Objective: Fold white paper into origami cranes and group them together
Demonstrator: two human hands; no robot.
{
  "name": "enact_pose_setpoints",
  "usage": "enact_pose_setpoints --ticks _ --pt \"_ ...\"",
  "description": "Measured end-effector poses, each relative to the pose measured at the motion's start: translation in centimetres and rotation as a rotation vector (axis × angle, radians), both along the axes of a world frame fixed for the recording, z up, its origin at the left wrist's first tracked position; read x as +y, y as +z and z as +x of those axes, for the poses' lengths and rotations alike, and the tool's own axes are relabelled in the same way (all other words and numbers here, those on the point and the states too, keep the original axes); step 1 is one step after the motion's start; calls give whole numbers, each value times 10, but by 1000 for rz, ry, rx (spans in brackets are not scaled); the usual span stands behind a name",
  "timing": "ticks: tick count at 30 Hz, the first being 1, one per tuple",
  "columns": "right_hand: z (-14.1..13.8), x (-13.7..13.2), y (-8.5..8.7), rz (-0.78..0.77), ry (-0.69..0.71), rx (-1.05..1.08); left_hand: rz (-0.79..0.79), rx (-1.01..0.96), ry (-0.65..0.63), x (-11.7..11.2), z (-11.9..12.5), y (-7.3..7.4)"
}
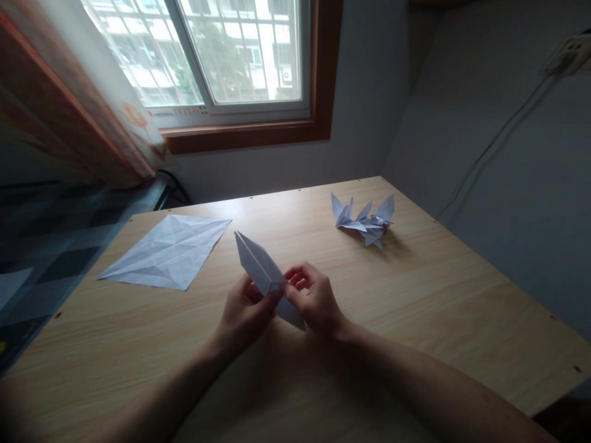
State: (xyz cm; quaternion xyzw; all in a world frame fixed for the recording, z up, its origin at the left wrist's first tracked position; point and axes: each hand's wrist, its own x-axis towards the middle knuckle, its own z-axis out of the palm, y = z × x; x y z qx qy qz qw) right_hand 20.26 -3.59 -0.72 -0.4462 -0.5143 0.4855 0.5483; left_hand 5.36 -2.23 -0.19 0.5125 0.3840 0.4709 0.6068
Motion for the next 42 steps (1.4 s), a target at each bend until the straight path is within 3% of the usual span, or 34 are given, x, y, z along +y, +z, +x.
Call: enact_pose_setpoints --ticks 7,14,20,25,31,38,42 --pt "1 5 0 -79 63 84 48 -35 -88 1 -5 -7" --pt "2 10 -1 -31 20 81 140 -24 -79 4 -9 -14" --pt "-2 0 4 58 -5 -100 168 108 14 2 -8 -7" --pt "-3 -5 10 196 -49 -311 183 92 51 2 -5 -4" --pt "-5 -9 9 334 -58 -398 165 174 80 2 -5 -5" --pt "-5 -8 1 485 -174 -458 211 230 56 0 -6 -5" --pt "-3 -7 4 573 -144 -485 255 279 56 -1 -6 -3"
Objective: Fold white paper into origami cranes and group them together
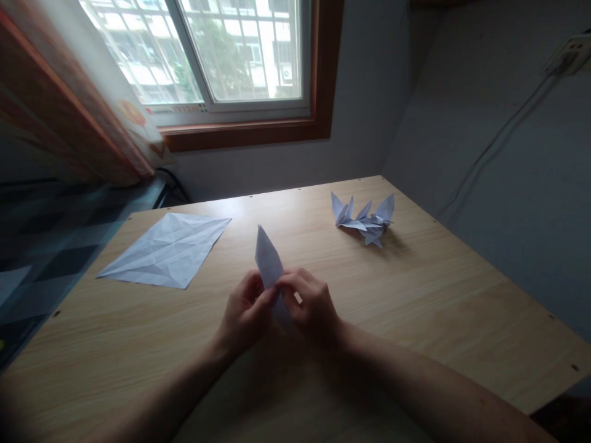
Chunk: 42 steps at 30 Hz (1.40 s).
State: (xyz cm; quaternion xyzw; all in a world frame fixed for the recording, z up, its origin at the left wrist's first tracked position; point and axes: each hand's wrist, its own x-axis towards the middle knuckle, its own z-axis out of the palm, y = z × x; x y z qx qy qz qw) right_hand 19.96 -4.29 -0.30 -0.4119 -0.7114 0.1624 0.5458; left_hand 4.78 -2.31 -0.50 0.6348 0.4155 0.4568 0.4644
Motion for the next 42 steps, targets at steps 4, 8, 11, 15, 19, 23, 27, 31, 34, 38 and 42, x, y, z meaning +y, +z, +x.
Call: enact_pose_setpoints --ticks 4,8,11,15,19,23,27,31,34,38,42 --pt "0 -4 1 -9 47 -88 55 97 86 0 -2 0" --pt "0 -6 4 -41 32 -64 131 174 19 -3 -5 2" --pt "2 -5 7 -80 20 21 192 168 -60 -5 -6 6" --pt "3 -1 7 -280 -12 227 321 210 -101 -5 -5 9" --pt "3 2 3 -468 61 486 394 254 -106 -4 -3 7" --pt "2 4 1 -526 147 566 367 191 -24 -4 -3 4" --pt "3 5 2 -514 128 566 198 49 31 0 -3 2" --pt "4 7 2 -513 123 553 20 -123 -23 4 -3 1" --pt "4 7 2 -528 131 546 -67 -184 -33 5 -2 1" --pt "3 6 0 -541 147 562 -56 -124 6 5 -2 0" --pt "2 5 0 -526 156 550 37 -82 48 5 -3 -1"
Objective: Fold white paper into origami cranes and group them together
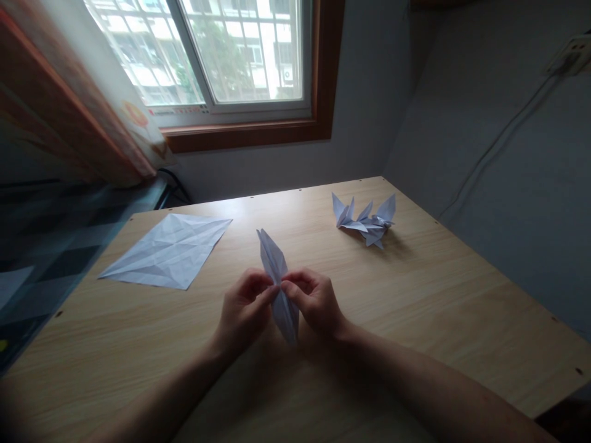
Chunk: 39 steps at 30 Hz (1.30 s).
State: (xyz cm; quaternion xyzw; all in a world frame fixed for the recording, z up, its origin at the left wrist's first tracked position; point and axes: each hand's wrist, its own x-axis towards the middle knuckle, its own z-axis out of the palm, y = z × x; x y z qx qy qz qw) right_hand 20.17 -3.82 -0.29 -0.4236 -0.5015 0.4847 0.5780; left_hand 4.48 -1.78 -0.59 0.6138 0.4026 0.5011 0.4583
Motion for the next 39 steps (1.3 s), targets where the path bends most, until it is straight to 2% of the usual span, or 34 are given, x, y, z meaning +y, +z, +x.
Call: enact_pose_setpoints --ticks 6,18,24,28,31,34,39 --pt "1 -1 1 40 0 -77 115 4 33 -1 -1 1" --pt "3 1 -3 47 26 -71 85 30 18 -1 -5 -3" --pt "-1 -1 -6 33 -3 1 177 174 -11 -4 -3 9" --pt "-2 -1 -8 16 1 -26 243 235 -20 -7 -2 15" --pt "-2 -1 -8 15 -13 -55 231 264 -6 -8 -2 13" --pt "-3 -2 -6 82 -76 -145 174 273 0 -8 -2 8" --pt "-5 -5 -1 157 -128 -245 118 211 -4 -8 -3 7"
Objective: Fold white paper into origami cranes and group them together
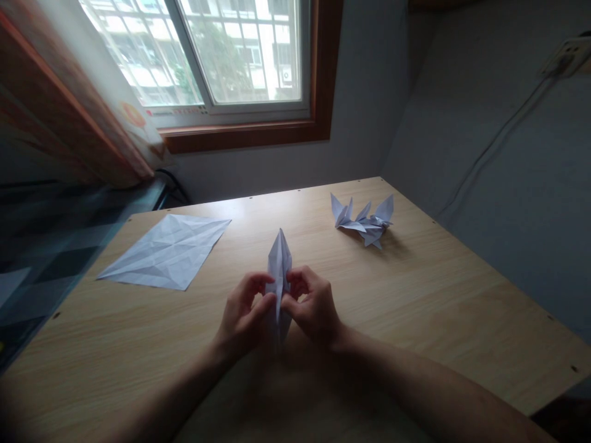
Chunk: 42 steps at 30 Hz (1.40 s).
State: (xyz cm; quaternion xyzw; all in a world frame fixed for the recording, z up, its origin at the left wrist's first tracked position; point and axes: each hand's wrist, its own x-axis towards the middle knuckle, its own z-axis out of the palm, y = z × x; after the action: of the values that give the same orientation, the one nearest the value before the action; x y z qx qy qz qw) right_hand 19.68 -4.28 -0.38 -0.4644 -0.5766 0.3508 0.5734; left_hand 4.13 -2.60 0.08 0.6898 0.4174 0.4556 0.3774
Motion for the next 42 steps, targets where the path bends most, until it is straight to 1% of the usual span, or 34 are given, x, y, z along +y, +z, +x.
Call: enact_pose_setpoints --ticks 3,6,9,11,14,16,18,20,23,25,27,31,33,35,39,42 --pt "0 -1 2 12 -14 -62 -14 10 -57 -1 0 3" --pt "1 -2 1 22 -7 -113 -52 12 -56 -1 2 4" --pt "1 -3 -1 14 8 -104 -110 -62 -50 1 4 0" --pt "0 -2 -2 -25 44 -33 -165 -167 -50 3 5 -4" --pt "-1 2 -4 -112 105 170 -259 -337 -38 5 7 -9" --pt "-1 5 -4 -166 118 300 -315 -422 -39 5 8 -9" --pt "1 9 -4 -221 123 383 -348 -447 -47 3 9 -6" --pt "3 11 -4 -269 157 405 -357 -425 -53 2 9 -2" --pt "6 13 -4 -285 183 372 -365 -372 -67 2 8 2" --pt "7 12 -3 -282 172 346 -358 -341 -76 4 7 1" --pt "7 11 -3 -296 191 318 -333 -299 -72 6 6 -1" --pt "5 12 -4 -341 243 339 -298 -243 -1 8 4 -6" --pt "4 12 -4 -384 265 366 -311 -281 29 8 3 -8" --pt "4 11 -3 -436 303 348 -327 -341 36 9 2 -11" --pt "6 9 4 -491 335 257 -363 -438 -1 12 2 -14" --pt "7 8 8 -516 381 182 -363 -489 25 13 3 -13"
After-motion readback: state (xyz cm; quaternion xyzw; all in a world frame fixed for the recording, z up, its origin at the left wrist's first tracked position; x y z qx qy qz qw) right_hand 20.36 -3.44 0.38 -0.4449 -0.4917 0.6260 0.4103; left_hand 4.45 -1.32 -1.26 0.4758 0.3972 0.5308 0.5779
